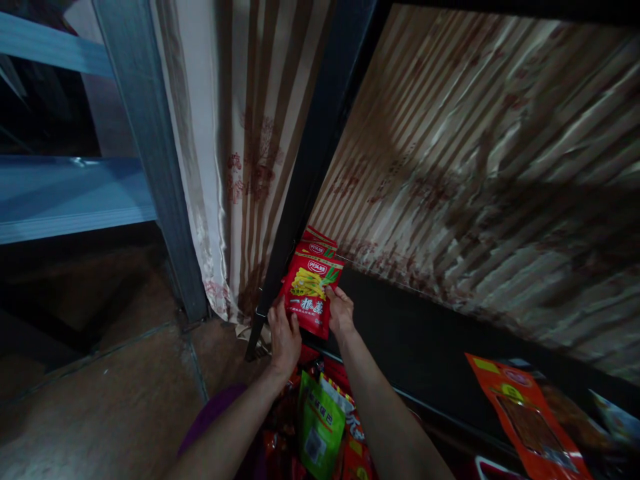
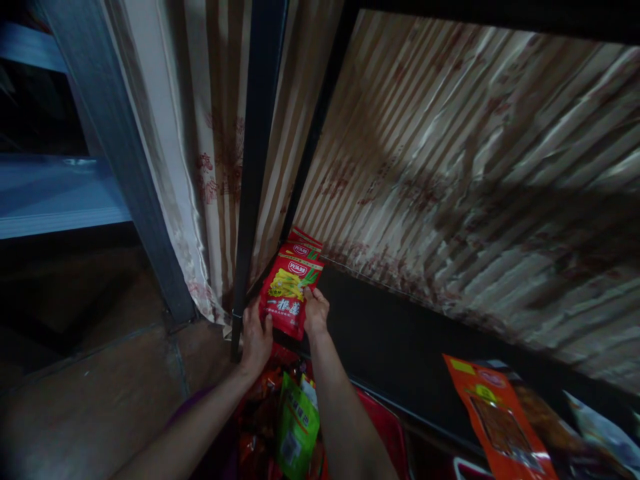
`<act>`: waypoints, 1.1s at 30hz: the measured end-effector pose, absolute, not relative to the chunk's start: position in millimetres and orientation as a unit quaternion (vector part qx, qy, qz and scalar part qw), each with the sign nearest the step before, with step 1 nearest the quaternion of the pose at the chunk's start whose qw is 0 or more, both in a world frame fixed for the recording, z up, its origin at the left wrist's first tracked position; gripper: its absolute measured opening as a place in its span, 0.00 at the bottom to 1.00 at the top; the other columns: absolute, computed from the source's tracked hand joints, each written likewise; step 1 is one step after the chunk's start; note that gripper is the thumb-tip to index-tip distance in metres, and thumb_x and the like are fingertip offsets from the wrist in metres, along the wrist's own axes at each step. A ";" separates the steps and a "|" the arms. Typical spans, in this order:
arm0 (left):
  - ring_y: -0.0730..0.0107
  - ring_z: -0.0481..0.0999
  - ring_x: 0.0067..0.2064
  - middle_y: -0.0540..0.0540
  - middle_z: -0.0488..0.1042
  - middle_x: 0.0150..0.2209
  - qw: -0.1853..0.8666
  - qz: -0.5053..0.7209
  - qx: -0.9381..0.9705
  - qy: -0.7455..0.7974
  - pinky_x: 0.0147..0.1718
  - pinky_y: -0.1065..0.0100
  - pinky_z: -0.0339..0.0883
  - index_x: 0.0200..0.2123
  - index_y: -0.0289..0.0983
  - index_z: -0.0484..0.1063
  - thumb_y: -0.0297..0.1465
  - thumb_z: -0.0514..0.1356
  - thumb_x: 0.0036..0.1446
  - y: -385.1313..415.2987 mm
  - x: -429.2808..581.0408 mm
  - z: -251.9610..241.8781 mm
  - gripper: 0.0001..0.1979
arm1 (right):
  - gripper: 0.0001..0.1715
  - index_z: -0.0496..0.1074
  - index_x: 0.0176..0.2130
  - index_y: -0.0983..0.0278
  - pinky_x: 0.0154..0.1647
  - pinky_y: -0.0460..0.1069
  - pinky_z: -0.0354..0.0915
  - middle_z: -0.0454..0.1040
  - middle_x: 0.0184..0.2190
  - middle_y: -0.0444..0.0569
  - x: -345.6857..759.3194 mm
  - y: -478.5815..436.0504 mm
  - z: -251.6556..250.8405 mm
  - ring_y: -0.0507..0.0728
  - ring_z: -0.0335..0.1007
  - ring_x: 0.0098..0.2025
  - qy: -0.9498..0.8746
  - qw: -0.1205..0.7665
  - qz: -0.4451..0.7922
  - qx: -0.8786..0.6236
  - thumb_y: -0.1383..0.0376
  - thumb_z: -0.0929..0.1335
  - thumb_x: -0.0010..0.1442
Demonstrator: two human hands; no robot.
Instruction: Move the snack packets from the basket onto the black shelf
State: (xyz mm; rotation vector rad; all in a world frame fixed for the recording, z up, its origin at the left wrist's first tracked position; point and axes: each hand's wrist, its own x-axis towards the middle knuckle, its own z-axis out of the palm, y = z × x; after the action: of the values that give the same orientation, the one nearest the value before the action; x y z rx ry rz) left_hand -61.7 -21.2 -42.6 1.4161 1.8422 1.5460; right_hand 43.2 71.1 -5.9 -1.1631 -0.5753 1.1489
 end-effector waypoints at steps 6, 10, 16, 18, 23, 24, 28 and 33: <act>0.53 0.57 0.64 0.30 0.59 0.61 0.100 0.506 0.540 0.665 0.60 0.50 0.56 0.59 0.28 0.60 0.27 0.48 0.62 -21.6 -57.4 -57.7 0.23 | 0.20 0.73 0.30 0.64 0.27 0.51 0.68 0.76 0.20 0.43 43.0 80.7 -18.5 0.56 0.73 0.23 -0.277 0.630 0.496 -0.529 0.58 0.76 0.35; 0.50 0.45 0.68 0.32 0.52 0.65 0.036 0.466 0.607 0.643 0.60 0.46 0.53 0.60 0.33 0.61 0.28 0.49 0.62 -23.1 -57.0 -54.7 0.23 | 0.23 0.73 0.30 0.64 0.26 0.49 0.67 0.77 0.22 0.43 48.3 85.2 -26.8 0.55 0.72 0.23 -0.320 0.620 0.460 -0.549 0.54 0.75 0.34; 0.47 0.47 0.68 0.36 0.49 0.67 0.028 0.431 0.640 0.636 0.59 0.46 0.55 0.60 0.38 0.61 0.33 0.53 0.59 -18.0 -62.3 -48.4 0.25 | 0.23 0.71 0.30 0.62 0.24 0.48 0.66 0.77 0.22 0.43 51.4 85.7 -27.1 0.54 0.72 0.22 -0.320 0.605 0.480 -0.549 0.52 0.75 0.35; 0.49 0.50 0.67 0.36 0.50 0.67 0.033 0.424 0.645 0.635 0.59 0.48 0.55 0.60 0.38 0.61 0.33 0.54 0.59 -16.6 -63.8 -48.2 0.25 | 0.24 0.70 0.29 0.62 0.24 0.48 0.67 0.76 0.21 0.43 51.6 86.4 -25.4 0.54 0.71 0.21 -0.308 0.606 0.491 -0.544 0.53 0.76 0.33; 0.51 0.53 0.66 0.37 0.51 0.66 0.050 0.410 0.653 0.635 0.60 0.49 0.55 0.60 0.38 0.62 0.32 0.54 0.58 -15.3 -65.3 -46.6 0.25 | 0.25 0.67 0.28 0.61 0.24 0.49 0.68 0.75 0.19 0.39 51.4 88.6 -22.5 0.54 0.70 0.20 -0.267 0.624 0.490 -0.547 0.58 0.78 0.29; 0.50 0.52 0.66 0.38 0.51 0.67 0.057 0.407 0.652 0.637 0.60 0.49 0.55 0.60 0.39 0.62 0.32 0.55 0.58 -14.7 -65.8 -46.0 0.26 | 0.25 0.67 0.28 0.61 0.24 0.49 0.68 0.74 0.19 0.39 51.1 88.8 -22.1 0.54 0.70 0.20 -0.265 0.627 0.495 -0.540 0.59 0.77 0.29; 0.51 0.48 0.68 0.39 0.49 0.67 0.079 0.403 0.652 0.637 0.60 0.50 0.56 0.60 0.39 0.62 0.30 0.55 0.57 -10.2 -70.8 -42.8 0.26 | 0.24 0.67 0.29 0.60 0.23 0.48 0.67 0.74 0.20 0.38 51.1 89.8 -20.8 0.53 0.70 0.20 -0.281 0.634 0.498 -0.521 0.60 0.77 0.30; 0.50 0.46 0.68 0.39 0.51 0.67 0.050 0.411 0.662 0.624 0.62 0.48 0.53 0.58 0.38 0.64 0.29 0.57 0.54 -6.4 -74.2 -39.7 0.26 | 0.24 0.68 0.29 0.61 0.24 0.48 0.66 0.75 0.21 0.39 54.1 92.3 -23.1 0.53 0.70 0.21 -0.293 0.623 0.497 -0.527 0.59 0.76 0.30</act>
State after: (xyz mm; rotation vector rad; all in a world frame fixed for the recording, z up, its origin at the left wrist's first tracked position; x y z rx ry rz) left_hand -74.2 -6.4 -39.7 2.0175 1.9018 1.2515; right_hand 54.1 92.3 -23.1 -1.2108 -0.6739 1.1421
